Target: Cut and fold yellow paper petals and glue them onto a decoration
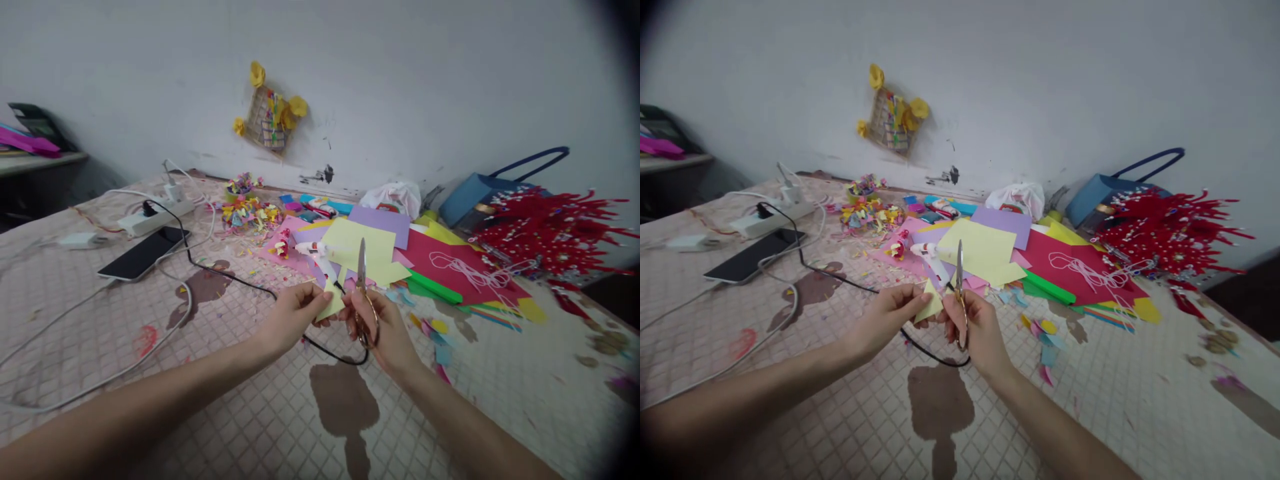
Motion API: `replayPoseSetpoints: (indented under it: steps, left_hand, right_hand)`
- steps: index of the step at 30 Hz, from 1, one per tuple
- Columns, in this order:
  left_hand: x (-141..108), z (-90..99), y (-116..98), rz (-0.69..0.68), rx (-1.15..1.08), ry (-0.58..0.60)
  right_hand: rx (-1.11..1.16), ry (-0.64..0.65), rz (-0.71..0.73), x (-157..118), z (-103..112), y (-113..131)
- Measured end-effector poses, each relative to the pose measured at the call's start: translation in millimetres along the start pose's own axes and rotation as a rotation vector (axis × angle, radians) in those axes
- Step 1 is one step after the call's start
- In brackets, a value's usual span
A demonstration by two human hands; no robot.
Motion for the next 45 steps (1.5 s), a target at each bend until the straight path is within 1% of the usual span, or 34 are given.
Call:
replayPoseSetpoints:
  steps: [2,5,8,11,14,17,19,21,25,32,35,39,45]
  left_hand:
    - [-2,5.9,4,0.012,-0.019,-0.011]
    - [-5,11.7,11,0.026,-0.001,-0.02]
    - [-9,12.1,16,0.032,-0.01,0.012]
    - [-12,11.6,17,0.049,-0.059,0.058]
    - [-13,17.2,17,0.076,-0.107,0.047]
    - [-12,24.2,16,0.096,-0.145,0.019]
    - [-11,28.0,15,0.095,-0.163,0.005]
    - [-10,29.8,14,0.091,-0.185,0.004]
    - [-10,32.4,16,0.116,-0.224,-0.017]
    - [-9,32.0,13,0.14,-0.347,-0.033]
    - [-9,30.5,14,0.168,-0.379,-0.017]
    - [-9,31.1,19,0.2,-0.407,-0.024]
    - [-9,29.3,17,0.185,-0.429,0.007]
  right_hand:
    - [0.026,0.037,-0.022,2,-8,-3]
    - [-0.031,0.067,-0.048,4,-17,-9]
    - [-0.088,0.046,-0.058,4,-18,-16]
    - [-0.084,0.057,-0.071,2,-20,-21]
    - [-0.054,0.084,-0.122,-3,-21,-27]
    - [-0.069,0.122,-0.104,-11,-23,-22]
    - [-0.12,0.177,-0.085,-16,-27,-18]
    - [-0.172,0.226,-0.098,-21,-30,-16]
    - [-0.205,0.25,-0.112,-25,-28,-13]
    - [-0.382,0.286,-0.078,-32,-36,-9]
    - [-0.382,0.31,-0.099,-33,-39,-14]
    - [-0.343,0.311,-0.163,-33,-38,-25]
    - [-0.336,0.299,-0.168,-33,-36,-26]
Point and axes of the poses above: each hand's wrist, its own x-axis towards the middle knuckle, its own z-axis out of the back of the hand, y = z × x, the point moved 9 cm from there along x, towards the middle knuckle, and after that the axes turned 7 degrees about -z, right-handed, at the moved point
